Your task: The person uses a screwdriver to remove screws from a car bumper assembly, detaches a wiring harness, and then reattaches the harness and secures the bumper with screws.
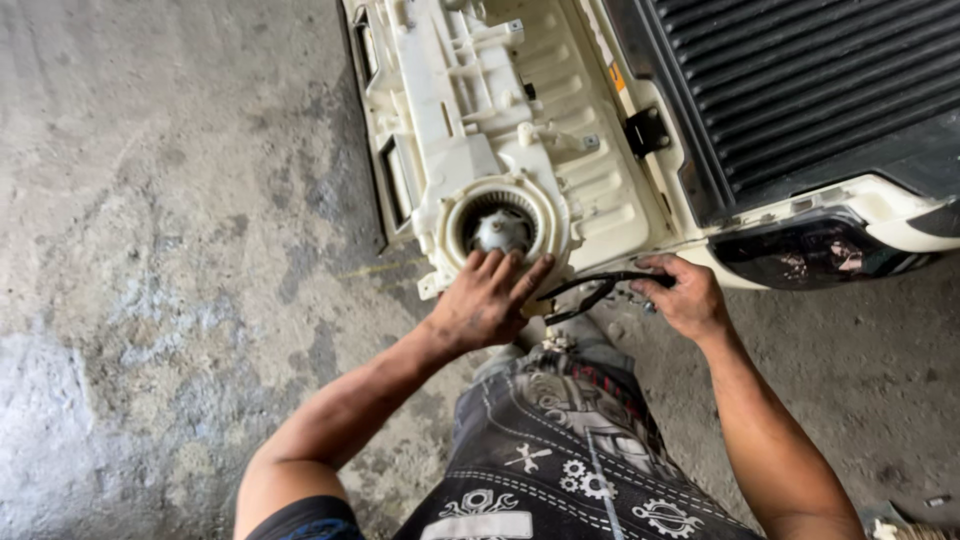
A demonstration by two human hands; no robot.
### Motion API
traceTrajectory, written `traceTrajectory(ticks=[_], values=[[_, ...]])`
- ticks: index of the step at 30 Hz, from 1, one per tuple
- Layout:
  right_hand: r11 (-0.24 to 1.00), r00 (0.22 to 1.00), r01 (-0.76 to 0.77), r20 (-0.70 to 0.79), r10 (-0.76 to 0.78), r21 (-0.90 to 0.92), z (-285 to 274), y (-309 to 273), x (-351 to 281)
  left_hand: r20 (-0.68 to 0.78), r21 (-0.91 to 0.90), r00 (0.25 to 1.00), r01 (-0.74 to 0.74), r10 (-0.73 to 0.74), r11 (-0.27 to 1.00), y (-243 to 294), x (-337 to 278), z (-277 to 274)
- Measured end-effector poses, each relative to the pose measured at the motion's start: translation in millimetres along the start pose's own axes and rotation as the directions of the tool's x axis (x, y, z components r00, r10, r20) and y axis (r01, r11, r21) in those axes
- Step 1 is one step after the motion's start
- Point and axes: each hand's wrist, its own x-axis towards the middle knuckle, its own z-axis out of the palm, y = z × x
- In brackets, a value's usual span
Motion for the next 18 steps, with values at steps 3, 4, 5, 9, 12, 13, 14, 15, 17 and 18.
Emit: traceTrajectory(ticks=[3,4,5,9,12,13,14,15,17,18], values=[[0.97,0.983,0.18,-0.015,-0.18,0.161,-9,-21,12,-0.077,0.006,0.997,-0.02,0.02,1.0,-10,25,-52],[0.968,0.975,0.222,-0.037,-0.219,0.119,-10,-27,16,-0.118,-0.041,0.993,-0.012,0.007,0.999,-14,33,-67],[0.962,0.964,0.262,-0.059,-0.258,0.077,-10,-33,20,-0.158,-0.088,0.987,-0.007,-0.007,0.996,-18,41,-82],[0.944,0.972,0.227,-0.109,-0.206,0.24,5,-67,44,-0.116,-0.057,0.991,0.058,-0.064,0.997,-29,75,-144],[0.937,0.945,0.318,-0.125,-0.301,0.146,12,-93,72,-0.167,-0.05,0.986,0.008,-0.017,0.999,-39,106,-177],[0.935,0.943,0.322,-0.132,-0.304,0.147,13,-102,78,-0.142,-0.056,0.99,0.009,-0.017,0.998,-43,116,-186],[0.933,0.941,0.328,-0.139,-0.309,0.147,12,-111,86,-0.12,-0.06,0.993,0.009,-0.016,0.998,-48,126,-195],[0.931,0.938,0.334,-0.147,-0.314,0.147,10,-120,94,-0.134,-0.032,0.991,-0.012,0.007,0.999,-53,136,-204],[0.852,0.858,0.496,-0.244,-0.452,0.165,7,-137,109,-0.156,0.015,0.986,-0.055,0.056,0.998,-63,152,-222],[0.805,0.807,0.571,-0.291,-0.514,0.161,5,-144,116,-0.139,-0.028,0.99,-0.023,0.019,0.999,-70,161,-232]])
